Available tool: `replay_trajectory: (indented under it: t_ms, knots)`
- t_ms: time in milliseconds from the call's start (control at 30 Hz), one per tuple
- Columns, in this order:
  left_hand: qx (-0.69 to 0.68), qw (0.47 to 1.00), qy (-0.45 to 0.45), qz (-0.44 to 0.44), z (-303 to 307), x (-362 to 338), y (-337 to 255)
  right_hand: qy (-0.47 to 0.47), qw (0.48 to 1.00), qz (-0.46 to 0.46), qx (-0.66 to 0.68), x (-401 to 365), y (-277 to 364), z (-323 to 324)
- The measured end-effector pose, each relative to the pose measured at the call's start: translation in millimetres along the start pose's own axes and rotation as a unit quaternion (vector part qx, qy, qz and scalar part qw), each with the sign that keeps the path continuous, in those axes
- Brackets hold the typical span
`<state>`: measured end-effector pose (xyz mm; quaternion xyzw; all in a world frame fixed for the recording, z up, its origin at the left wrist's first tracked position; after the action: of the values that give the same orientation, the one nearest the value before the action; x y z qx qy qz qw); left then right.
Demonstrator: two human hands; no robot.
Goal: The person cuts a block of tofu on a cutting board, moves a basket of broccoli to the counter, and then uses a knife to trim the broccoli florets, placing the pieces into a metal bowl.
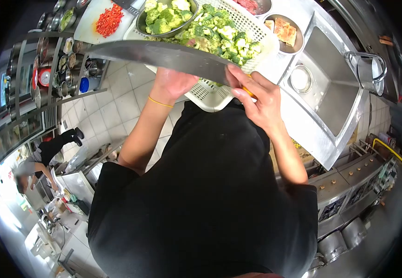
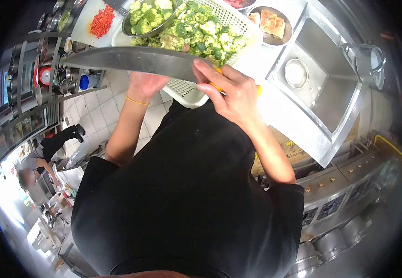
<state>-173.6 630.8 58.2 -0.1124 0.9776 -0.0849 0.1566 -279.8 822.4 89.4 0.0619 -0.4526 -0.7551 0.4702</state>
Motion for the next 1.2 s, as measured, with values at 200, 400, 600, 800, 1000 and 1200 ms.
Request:
replay_trajectory:
  t_ms: [200, 400, 600, 800, 1000, 1200]
  knots:
    - [-0.03, 0.999, -0.013, 0.002, -3, -7, 8, 0.014, 0.994, 0.071, -0.083, 12, 8, 3]
    - [-0.026, 0.999, -0.028, -0.021, -4, -8, 8, 0.036, 0.998, 0.046, -0.024, 8, 6, 0]
    - [-0.027, 0.999, 0.017, -0.043, -8, -7, 11, 0.027, 0.999, 0.041, -0.006, 7, 6, -2]
    - [0.037, 0.996, 0.054, -0.064, -6, -5, 4, 0.002, 0.999, 0.034, -0.01, 7, 3, 1]
    - [0.102, 0.99, 0.022, -0.097, -28, -10, 5, 0.02, 1.0, 0.009, -0.017, 3, -5, 16]
    - [0.099, 0.989, -0.019, -0.107, -28, -7, 8, 0.009, 0.999, 0.038, -0.018, 5, 8, 8]
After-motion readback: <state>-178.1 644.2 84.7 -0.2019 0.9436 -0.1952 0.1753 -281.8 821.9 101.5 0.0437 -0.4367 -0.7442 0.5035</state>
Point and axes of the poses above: each hand's wrist, its own x-axis towards the middle knuckle, its own z-axis out of the back of the hand, y = z × x, the point moved 1 cm from there along x, towards the middle knuckle, and after that the axes turned 6 degrees about -x, right-handed, at the moved point
